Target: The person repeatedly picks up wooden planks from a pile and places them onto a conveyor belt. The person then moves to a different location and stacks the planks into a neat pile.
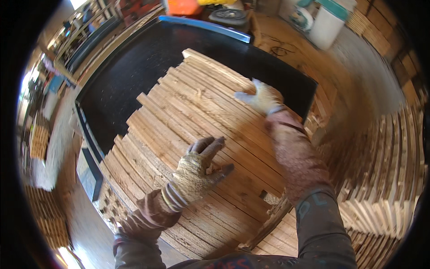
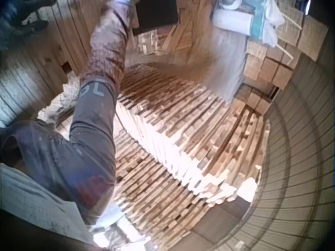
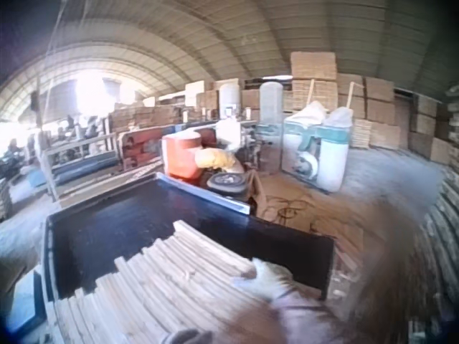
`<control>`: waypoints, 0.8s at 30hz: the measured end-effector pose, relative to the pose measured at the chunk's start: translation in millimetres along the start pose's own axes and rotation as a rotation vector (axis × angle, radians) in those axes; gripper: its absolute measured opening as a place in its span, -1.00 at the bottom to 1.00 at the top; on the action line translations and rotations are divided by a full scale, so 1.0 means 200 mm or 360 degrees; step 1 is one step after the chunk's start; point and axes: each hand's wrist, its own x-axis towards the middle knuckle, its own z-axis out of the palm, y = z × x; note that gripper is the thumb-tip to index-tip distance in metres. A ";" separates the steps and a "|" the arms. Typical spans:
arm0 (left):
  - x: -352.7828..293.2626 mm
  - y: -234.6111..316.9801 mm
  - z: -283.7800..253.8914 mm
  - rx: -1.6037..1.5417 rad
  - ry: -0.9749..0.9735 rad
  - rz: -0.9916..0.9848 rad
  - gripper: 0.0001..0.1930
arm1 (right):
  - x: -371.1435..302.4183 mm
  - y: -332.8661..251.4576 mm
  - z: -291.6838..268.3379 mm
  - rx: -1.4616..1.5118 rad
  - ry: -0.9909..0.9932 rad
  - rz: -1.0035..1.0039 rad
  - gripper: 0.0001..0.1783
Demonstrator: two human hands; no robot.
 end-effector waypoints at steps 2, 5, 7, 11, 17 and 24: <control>0.02 -0.06 0.12 0.0503 -0.0102 0.0039 -0.25 | 0.01 -0.11 -0.04 -0.0209 -0.0249 0.0040 0.25; 0.05 0.05 0.23 0.0961 -0.0290 0.0134 -0.20 | -0.14 -0.16 -0.21 -0.0513 -0.0197 0.0066 0.20; 0.05 0.14 0.29 0.0575 -0.0320 0.0104 -0.25 | -0.41 -0.05 -0.21 -0.0517 0.0190 -0.0061 0.05; -0.27 0.64 0.48 -0.0047 -0.0348 0.0125 -0.39 | -1.41 0.21 -0.30 0.0427 0.0606 -0.0152 -0.21; -0.83 1.17 1.56 -0.0478 -0.1769 0.0479 -0.43 | -3.58 1.24 0.32 0.1181 0.1456 0.1662 -0.43; -1.09 0.97 3.24 -0.0319 -0.2105 0.0154 -0.35 | -5.11 1.45 1.17 0.1272 0.1525 0.3100 -0.14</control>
